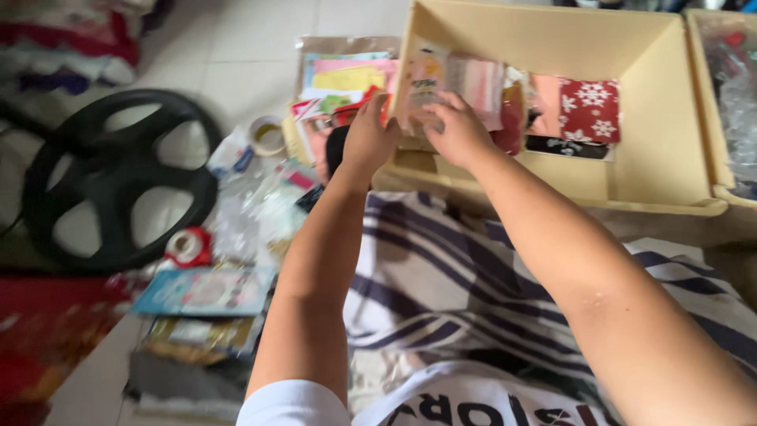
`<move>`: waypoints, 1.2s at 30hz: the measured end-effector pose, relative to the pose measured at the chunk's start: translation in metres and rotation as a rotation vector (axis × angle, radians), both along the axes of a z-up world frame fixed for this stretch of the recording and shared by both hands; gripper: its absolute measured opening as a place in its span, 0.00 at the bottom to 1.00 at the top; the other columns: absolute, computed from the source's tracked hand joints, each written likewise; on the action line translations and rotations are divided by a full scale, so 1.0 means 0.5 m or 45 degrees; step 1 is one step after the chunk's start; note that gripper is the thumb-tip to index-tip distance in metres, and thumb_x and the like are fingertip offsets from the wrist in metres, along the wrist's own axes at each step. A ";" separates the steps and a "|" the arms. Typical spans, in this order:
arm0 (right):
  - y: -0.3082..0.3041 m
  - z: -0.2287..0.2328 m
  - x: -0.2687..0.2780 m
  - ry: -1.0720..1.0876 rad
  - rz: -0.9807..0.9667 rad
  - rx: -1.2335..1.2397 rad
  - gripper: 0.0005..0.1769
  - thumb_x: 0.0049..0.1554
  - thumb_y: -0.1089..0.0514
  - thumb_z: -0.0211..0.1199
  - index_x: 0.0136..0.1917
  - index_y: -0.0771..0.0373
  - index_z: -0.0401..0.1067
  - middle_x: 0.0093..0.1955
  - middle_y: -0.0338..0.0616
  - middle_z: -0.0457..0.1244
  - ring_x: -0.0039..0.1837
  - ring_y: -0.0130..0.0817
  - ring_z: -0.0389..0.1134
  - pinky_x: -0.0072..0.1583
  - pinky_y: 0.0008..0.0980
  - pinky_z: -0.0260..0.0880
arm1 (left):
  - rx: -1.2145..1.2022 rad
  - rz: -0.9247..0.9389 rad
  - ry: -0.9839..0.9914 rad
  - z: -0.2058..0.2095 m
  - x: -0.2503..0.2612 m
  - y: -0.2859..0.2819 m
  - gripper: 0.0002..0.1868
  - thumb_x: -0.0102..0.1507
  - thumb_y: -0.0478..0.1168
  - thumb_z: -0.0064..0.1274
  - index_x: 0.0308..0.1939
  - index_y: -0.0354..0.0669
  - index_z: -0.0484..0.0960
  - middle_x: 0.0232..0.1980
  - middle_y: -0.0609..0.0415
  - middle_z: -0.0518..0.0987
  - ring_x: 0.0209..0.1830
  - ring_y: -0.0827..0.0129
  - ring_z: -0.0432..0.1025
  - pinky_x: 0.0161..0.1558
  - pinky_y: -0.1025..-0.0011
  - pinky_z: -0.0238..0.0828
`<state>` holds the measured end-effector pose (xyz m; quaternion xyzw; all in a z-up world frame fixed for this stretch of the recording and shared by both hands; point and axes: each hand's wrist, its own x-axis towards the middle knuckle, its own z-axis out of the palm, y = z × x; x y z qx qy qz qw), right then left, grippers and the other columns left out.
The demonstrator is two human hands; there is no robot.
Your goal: The person sits on the floor and sorts various small items from a cluttered drawer into a beige plastic bin. They handle notebooks, plastic-wrapped stationery, face masks, and other small objects, placing them into the bin.
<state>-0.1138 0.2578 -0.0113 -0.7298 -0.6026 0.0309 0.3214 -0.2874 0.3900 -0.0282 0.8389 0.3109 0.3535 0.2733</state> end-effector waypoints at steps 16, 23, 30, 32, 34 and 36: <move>0.085 -0.010 -0.477 0.111 0.570 0.086 0.21 0.57 0.54 0.68 0.63 0.59 0.74 0.75 0.54 0.58 0.74 0.53 0.61 0.72 0.42 0.62 | -0.024 0.869 0.190 -0.109 -0.631 -0.108 0.24 0.61 0.45 0.57 0.59 0.41 0.77 0.58 0.40 0.78 0.59 0.43 0.71 0.60 0.53 0.67; 0.052 -0.063 -0.569 0.134 0.725 0.014 0.21 0.58 0.54 0.66 0.63 0.58 0.74 0.74 0.55 0.59 0.74 0.53 0.59 0.72 0.43 0.59 | -0.343 1.604 0.144 -0.185 -0.754 -0.143 0.31 0.56 0.45 0.60 0.62 0.42 0.73 0.67 0.39 0.72 0.67 0.43 0.67 0.64 0.53 0.64; 0.038 -0.091 -0.537 0.103 0.657 -0.061 0.19 0.57 0.53 0.67 0.62 0.57 0.75 0.72 0.52 0.60 0.73 0.52 0.61 0.69 0.42 0.63 | -1.085 1.664 -0.219 -0.195 -0.760 -0.156 0.56 0.57 0.37 0.54 0.83 0.54 0.37 0.72 0.37 0.68 0.69 0.43 0.66 0.67 0.55 0.64; 0.036 -0.099 -0.537 0.091 0.654 -0.059 0.19 0.58 0.53 0.67 0.61 0.57 0.75 0.72 0.51 0.61 0.72 0.51 0.62 0.70 0.42 0.62 | -1.186 1.588 -0.362 -0.212 -0.768 -0.140 0.59 0.57 0.34 0.51 0.85 0.54 0.32 0.71 0.36 0.71 0.68 0.44 0.69 0.67 0.56 0.66; 0.038 -0.101 -0.532 0.099 0.666 -0.105 0.20 0.56 0.54 0.67 0.61 0.57 0.75 0.72 0.51 0.61 0.72 0.51 0.62 0.69 0.42 0.62 | -1.102 1.617 -0.527 -0.238 -0.771 -0.117 0.59 0.56 0.34 0.55 0.83 0.48 0.32 0.69 0.34 0.71 0.66 0.43 0.70 0.66 0.57 0.65; 0.034 -0.107 -0.532 0.116 0.677 -0.128 0.21 0.55 0.54 0.67 0.62 0.57 0.75 0.72 0.51 0.61 0.72 0.51 0.61 0.69 0.42 0.62 | -0.696 1.757 -0.756 -0.268 -0.782 -0.113 0.60 0.55 0.33 0.64 0.79 0.40 0.35 0.69 0.31 0.65 0.65 0.44 0.68 0.65 0.57 0.64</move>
